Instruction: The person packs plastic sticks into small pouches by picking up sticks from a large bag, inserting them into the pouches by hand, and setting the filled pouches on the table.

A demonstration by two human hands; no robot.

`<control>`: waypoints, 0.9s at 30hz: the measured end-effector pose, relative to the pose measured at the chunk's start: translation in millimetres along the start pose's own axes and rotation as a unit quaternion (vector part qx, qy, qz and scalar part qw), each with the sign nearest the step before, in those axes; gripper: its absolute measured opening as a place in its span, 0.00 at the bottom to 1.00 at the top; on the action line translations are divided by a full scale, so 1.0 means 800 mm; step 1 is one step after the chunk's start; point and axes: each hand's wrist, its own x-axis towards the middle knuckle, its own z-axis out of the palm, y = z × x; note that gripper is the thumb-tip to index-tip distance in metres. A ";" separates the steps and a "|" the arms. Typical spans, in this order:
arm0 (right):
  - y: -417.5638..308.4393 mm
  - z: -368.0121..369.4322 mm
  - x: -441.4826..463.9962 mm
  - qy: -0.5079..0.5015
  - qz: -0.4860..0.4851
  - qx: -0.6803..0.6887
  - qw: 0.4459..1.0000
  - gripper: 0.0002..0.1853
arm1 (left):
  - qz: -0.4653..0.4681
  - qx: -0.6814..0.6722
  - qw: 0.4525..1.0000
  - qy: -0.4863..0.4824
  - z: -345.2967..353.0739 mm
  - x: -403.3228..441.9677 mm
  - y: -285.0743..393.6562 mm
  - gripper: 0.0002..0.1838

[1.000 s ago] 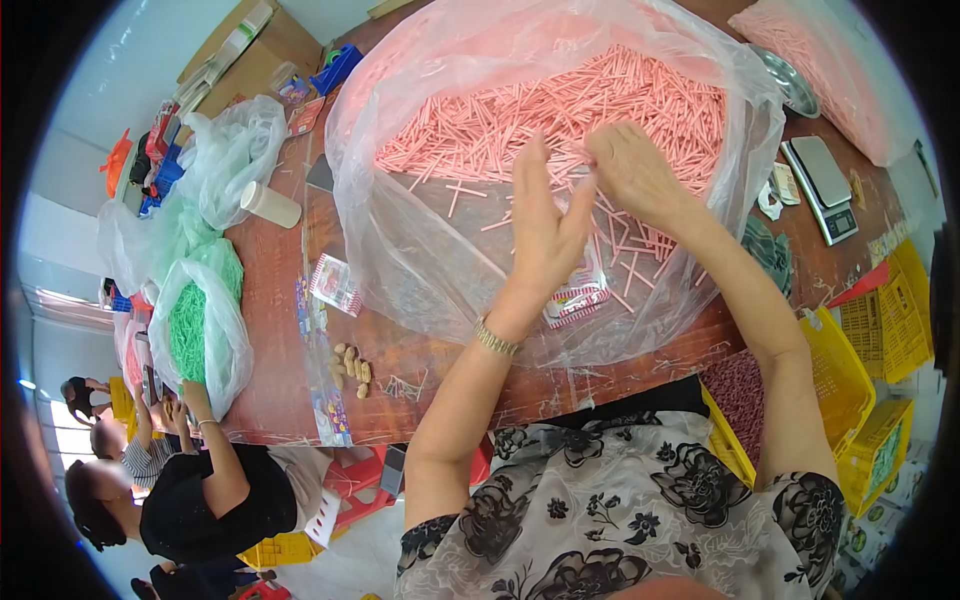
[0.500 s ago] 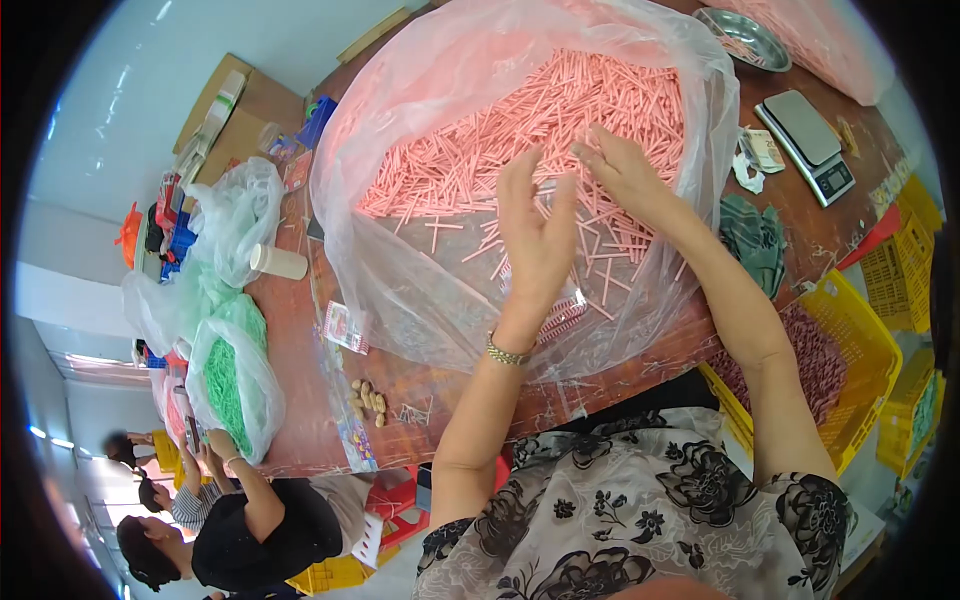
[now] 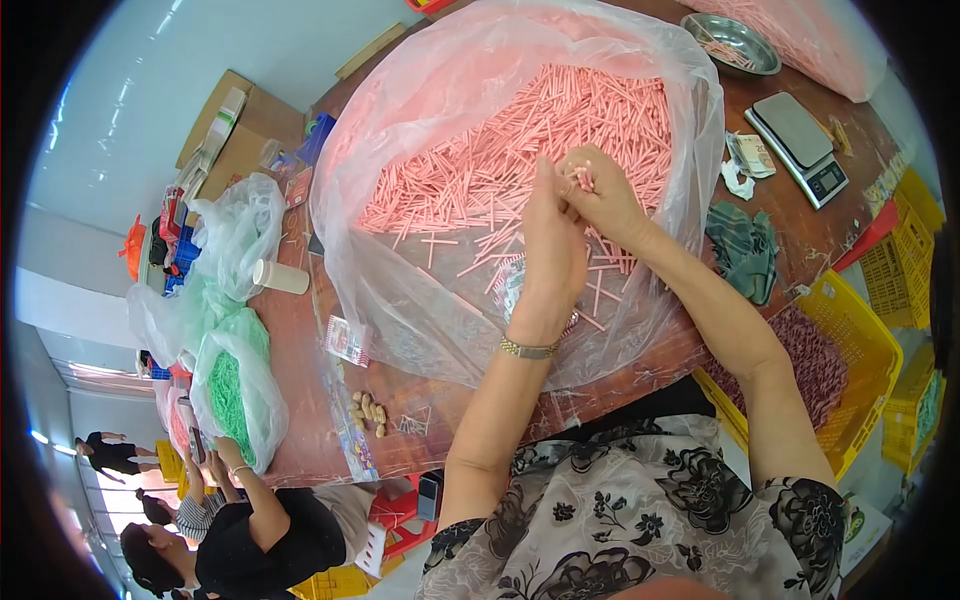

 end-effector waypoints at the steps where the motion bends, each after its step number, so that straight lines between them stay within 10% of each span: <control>1: 0.010 0.000 0.000 0.009 -0.011 -0.022 1.000 0.15 | -0.005 0.041 0.999 0.001 -0.003 -0.003 0.002 0.34; 8: 0.018 -0.030 0.004 -0.052 0.014 -0.247 0.968 0.05 | 0.363 0.504 0.778 0.097 -0.012 -0.001 0.018 0.28; 14: 0.016 -0.026 -0.002 -0.120 0.011 -0.216 0.969 0.07 | 0.393 0.513 0.763 0.034 -0.019 0.025 0.001 0.10; 20: 0.011 -0.027 0.001 -0.078 0.086 -0.069 0.991 0.13 | 0.372 0.528 0.763 0.013 -0.011 0.023 0.006 0.22; 24: 0.010 -0.021 0.010 -0.008 0.108 0.133 0.985 0.15 | 0.102 0.224 0.969 -0.006 -0.002 0.008 0.012 0.35; 27: 0.003 -0.011 0.006 0.000 0.029 0.132 0.991 0.13 | -0.058 0.007 0.998 -0.018 0.002 0.001 0.011 0.42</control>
